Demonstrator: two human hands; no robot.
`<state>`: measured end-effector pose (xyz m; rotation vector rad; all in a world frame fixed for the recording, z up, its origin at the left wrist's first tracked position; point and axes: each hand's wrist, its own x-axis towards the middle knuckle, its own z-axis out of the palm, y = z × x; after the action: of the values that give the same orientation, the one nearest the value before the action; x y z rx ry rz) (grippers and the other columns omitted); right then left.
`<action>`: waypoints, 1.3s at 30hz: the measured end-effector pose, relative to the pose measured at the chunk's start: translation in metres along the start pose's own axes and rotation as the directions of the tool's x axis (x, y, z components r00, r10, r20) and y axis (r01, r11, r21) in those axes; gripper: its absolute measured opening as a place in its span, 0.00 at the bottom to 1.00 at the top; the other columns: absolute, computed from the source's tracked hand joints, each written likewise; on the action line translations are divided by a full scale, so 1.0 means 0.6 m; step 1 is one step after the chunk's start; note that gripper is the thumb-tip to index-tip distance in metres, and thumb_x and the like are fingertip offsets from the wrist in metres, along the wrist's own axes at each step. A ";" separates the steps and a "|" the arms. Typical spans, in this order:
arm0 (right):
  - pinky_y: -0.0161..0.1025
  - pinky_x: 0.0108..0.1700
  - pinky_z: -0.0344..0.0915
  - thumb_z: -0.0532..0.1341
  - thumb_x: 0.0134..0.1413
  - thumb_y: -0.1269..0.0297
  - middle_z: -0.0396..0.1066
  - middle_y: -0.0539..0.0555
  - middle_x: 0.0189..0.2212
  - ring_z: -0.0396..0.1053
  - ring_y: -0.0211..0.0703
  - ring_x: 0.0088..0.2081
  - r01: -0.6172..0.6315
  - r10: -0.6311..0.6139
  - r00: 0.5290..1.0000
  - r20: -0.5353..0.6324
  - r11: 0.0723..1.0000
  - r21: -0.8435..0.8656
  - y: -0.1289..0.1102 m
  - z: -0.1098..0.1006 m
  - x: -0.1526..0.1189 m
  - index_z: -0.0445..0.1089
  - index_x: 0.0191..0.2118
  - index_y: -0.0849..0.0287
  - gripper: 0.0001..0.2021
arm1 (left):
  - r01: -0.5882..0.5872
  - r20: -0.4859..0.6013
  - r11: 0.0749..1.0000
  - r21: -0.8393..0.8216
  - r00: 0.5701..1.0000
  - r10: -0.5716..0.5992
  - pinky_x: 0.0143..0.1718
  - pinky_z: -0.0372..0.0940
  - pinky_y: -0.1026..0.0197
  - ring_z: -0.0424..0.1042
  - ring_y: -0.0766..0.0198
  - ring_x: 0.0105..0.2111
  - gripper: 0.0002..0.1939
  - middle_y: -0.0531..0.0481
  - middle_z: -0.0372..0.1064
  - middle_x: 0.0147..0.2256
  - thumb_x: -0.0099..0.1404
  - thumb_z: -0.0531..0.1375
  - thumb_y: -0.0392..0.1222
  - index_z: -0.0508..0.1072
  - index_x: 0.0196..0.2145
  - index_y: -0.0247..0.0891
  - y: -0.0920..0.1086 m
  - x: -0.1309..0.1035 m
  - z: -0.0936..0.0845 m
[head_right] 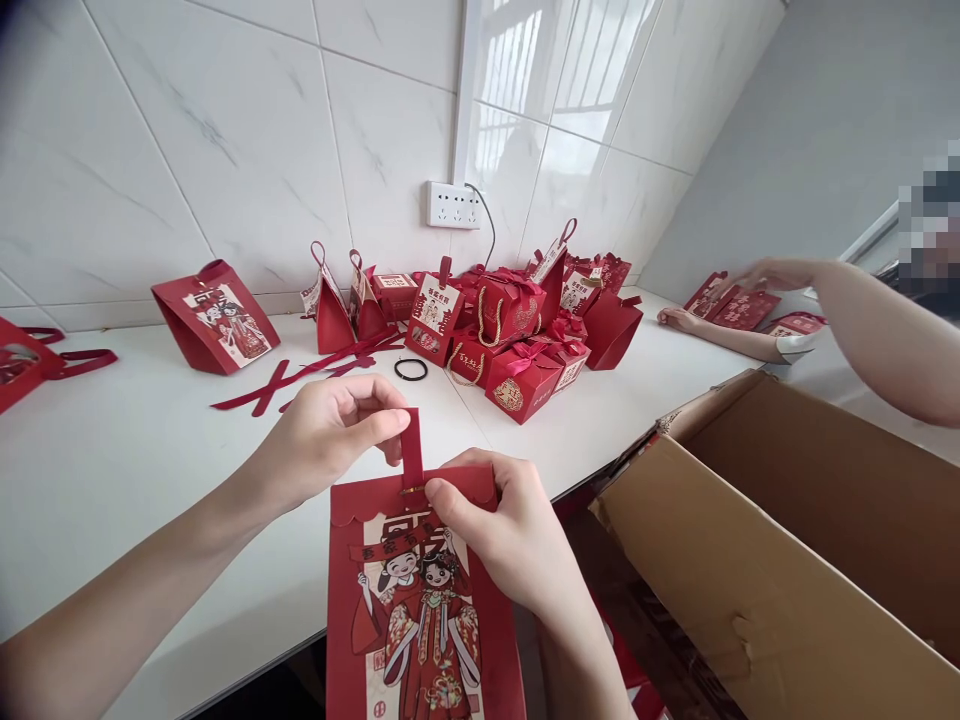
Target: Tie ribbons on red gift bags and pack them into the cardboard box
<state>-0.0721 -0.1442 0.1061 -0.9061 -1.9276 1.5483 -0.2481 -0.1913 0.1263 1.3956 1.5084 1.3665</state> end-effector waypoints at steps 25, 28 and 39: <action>0.36 0.31 0.62 0.69 0.38 0.62 0.54 0.43 0.17 0.54 0.34 0.20 0.151 -0.525 0.851 0.010 0.262 0.953 0.048 -0.016 0.009 0.61 0.24 0.55 0.14 | 0.627 0.789 0.617 -0.476 0.614 -0.015 0.45 0.63 0.59 0.71 0.57 0.38 0.32 0.41 0.73 0.40 0.53 0.62 0.62 0.74 0.42 0.29 -0.095 -0.069 0.126; 0.38 0.35 0.66 0.72 0.34 0.58 0.61 0.44 0.19 0.62 0.36 0.25 0.133 -0.493 0.869 0.045 0.320 0.938 0.049 -0.013 0.005 0.64 0.27 0.54 0.16 | 0.693 0.777 0.508 -0.511 0.625 -0.070 0.41 0.64 0.62 0.72 0.60 0.36 0.31 0.41 0.74 0.39 0.55 0.60 0.61 0.74 0.44 0.28 -0.096 -0.098 0.122; 0.45 0.41 0.68 0.56 0.47 0.37 0.71 0.53 0.29 0.71 0.47 0.34 0.368 -0.373 0.926 -0.062 0.852 0.372 -0.005 -0.095 -0.071 0.70 0.34 0.55 0.25 | 0.278 0.090 0.795 -0.539 0.958 -0.274 0.45 0.67 0.55 0.71 0.53 0.45 0.22 0.46 0.71 0.45 0.57 0.63 0.50 0.63 0.46 0.41 -0.007 -0.218 0.145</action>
<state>-0.0029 -0.1407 0.1227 -0.3330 -1.6064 1.6045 -0.1400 -0.2949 0.0791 0.7820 1.1250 1.4460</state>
